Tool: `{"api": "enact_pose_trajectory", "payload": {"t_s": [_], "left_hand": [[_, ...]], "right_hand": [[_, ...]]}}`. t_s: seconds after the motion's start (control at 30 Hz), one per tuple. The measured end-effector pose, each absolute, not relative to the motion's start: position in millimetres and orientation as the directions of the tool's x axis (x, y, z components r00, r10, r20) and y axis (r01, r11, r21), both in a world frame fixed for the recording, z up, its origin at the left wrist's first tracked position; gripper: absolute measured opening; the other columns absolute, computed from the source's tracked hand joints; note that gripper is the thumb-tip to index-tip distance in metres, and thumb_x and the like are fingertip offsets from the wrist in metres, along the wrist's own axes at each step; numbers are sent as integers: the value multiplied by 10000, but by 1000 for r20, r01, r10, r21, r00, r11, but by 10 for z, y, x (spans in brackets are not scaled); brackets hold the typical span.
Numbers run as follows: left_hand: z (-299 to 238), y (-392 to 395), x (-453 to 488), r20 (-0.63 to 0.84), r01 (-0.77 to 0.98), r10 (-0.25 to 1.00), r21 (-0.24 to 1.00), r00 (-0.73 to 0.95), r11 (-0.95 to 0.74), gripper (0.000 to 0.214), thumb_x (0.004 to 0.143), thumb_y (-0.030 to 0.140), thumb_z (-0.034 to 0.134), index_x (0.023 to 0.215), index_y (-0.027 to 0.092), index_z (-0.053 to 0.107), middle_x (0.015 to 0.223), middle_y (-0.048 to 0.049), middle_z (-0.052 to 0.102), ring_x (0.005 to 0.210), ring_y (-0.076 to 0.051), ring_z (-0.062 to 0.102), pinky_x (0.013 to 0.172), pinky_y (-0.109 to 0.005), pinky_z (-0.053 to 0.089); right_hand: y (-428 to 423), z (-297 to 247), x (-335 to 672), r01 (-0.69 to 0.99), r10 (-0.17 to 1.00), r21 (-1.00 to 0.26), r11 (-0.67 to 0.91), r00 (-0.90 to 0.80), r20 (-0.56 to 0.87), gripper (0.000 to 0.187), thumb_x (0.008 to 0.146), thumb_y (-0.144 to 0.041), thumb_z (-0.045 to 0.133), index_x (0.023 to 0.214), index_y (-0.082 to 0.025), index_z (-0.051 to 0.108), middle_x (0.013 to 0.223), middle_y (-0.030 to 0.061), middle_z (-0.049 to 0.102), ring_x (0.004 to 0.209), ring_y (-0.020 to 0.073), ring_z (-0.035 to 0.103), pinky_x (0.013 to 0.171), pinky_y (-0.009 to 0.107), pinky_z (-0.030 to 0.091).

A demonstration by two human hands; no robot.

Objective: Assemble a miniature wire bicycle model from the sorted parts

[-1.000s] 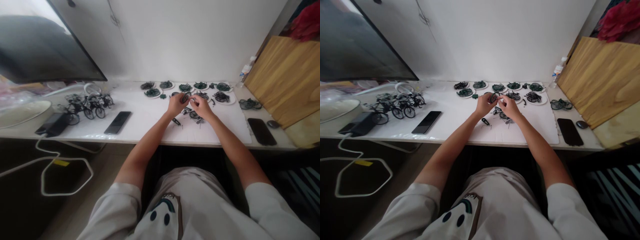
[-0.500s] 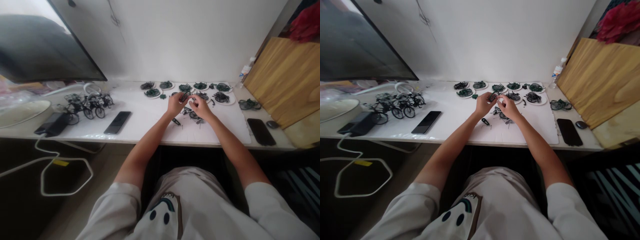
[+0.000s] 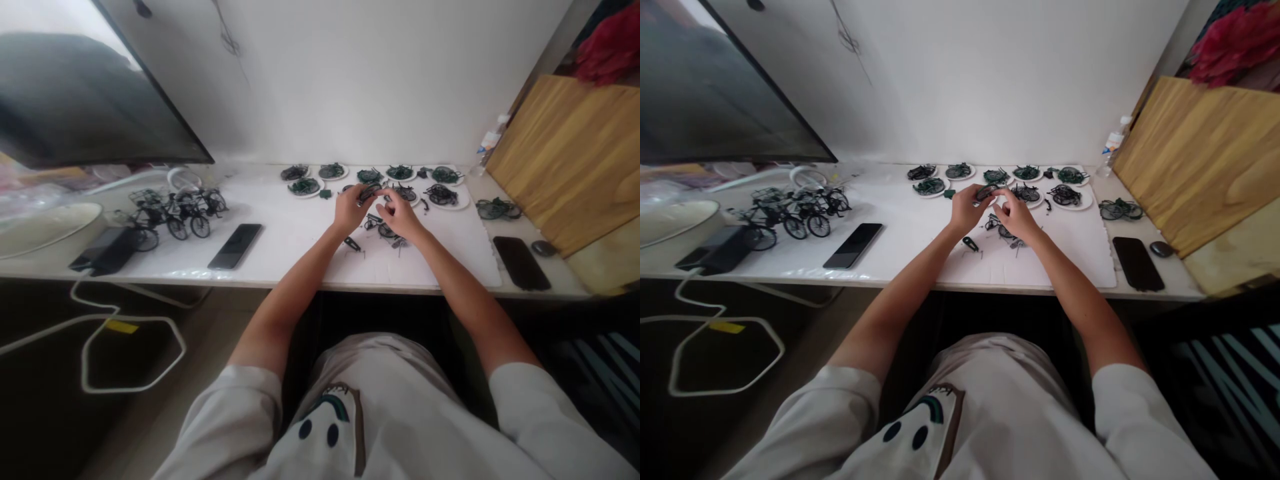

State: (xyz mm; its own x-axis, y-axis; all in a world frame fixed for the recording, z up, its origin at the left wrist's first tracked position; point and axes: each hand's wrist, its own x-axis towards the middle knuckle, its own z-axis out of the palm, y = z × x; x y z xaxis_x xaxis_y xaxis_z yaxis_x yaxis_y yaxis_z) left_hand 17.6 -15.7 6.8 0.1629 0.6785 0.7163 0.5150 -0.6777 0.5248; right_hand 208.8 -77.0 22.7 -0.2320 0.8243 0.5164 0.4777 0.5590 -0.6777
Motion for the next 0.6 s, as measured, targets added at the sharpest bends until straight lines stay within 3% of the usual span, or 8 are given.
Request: {"api": "enact_pose_trajectory", "payload": {"t_s": [0.3, 0.6], "left_hand": [[92, -185, 182, 729, 496, 667, 527, 152, -690, 173, 953, 278, 757, 1106, 198, 767, 1008, -96, 817, 887, -233, 739, 855, -366, 573], [78, -178, 195, 740, 492, 660, 528, 134, -692, 153, 946, 326, 793, 1044, 210, 771, 931, -72, 800, 847, -229, 728, 816, -370, 579]], "right_hand": [[-779, 240, 2087, 494, 813, -659, 568, -208, 545, 328, 1041, -437, 630, 1287, -222, 647, 601, -84, 467, 549, 163, 432, 658, 332, 364], [-731, 227, 2102, 504, 792, -662, 555, -78, 605, 210, 984, -364, 631, 1155, -246, 663, 660, -46, 512, 622, 189, 487, 681, 354, 403]]}}
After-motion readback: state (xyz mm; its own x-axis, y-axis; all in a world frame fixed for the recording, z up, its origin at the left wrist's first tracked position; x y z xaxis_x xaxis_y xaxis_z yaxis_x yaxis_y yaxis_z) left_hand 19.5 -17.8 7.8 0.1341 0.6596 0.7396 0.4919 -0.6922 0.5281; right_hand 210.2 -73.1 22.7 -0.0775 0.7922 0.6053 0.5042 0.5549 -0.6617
